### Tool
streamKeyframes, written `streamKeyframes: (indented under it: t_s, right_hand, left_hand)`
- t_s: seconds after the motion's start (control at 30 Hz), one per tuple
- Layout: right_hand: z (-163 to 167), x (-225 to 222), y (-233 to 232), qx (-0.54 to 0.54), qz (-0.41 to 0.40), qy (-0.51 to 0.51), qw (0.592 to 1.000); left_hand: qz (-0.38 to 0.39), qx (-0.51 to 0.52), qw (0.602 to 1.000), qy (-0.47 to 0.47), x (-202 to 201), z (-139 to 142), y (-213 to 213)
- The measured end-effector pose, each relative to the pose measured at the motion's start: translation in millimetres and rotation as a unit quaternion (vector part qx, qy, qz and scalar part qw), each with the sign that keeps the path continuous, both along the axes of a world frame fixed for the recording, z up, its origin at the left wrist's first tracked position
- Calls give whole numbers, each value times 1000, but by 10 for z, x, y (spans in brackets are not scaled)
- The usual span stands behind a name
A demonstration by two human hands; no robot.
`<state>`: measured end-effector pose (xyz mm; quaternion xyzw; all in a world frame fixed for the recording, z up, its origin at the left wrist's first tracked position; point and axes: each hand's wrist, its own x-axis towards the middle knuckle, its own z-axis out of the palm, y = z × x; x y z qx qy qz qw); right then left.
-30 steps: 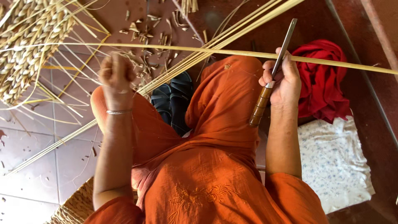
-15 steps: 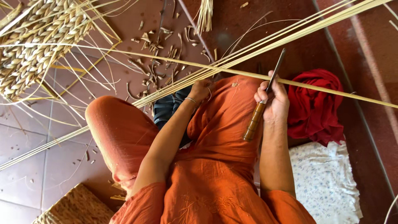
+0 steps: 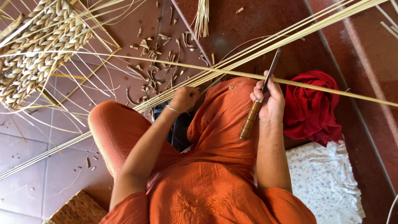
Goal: The person sits on the floor and splits long rattan poles into thin strips, using a knife to shave and separate the material. They work one pole at a time, drawing the knife along the rattan to divide it, and set processed strips aside with finished woven baskets nearby.
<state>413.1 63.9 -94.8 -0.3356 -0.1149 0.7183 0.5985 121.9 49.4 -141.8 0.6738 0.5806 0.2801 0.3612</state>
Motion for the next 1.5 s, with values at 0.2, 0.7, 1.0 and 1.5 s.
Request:
streamKeyframes:
  t_s: [0.2, 0.7, 1.0, 1.5]
  right_hand:
    - [97, -37, -20, 5, 3, -15, 1000]
    - [-7, -210, 289, -2, 68, 132, 989]
    - [-16, -687, 536, -33, 120, 56, 991]
    - [-371, -1011, 1071, -130, 152, -53, 978]
  left_hand:
    - [55, 58, 996, 36, 799, -52, 425]
    - [-25, 3, 996, -85, -127, 280, 257]
    - [111, -114, 939, -306, -1235, 748, 88]
    - [249, 69, 950, -178, -3060, 1664, -659]
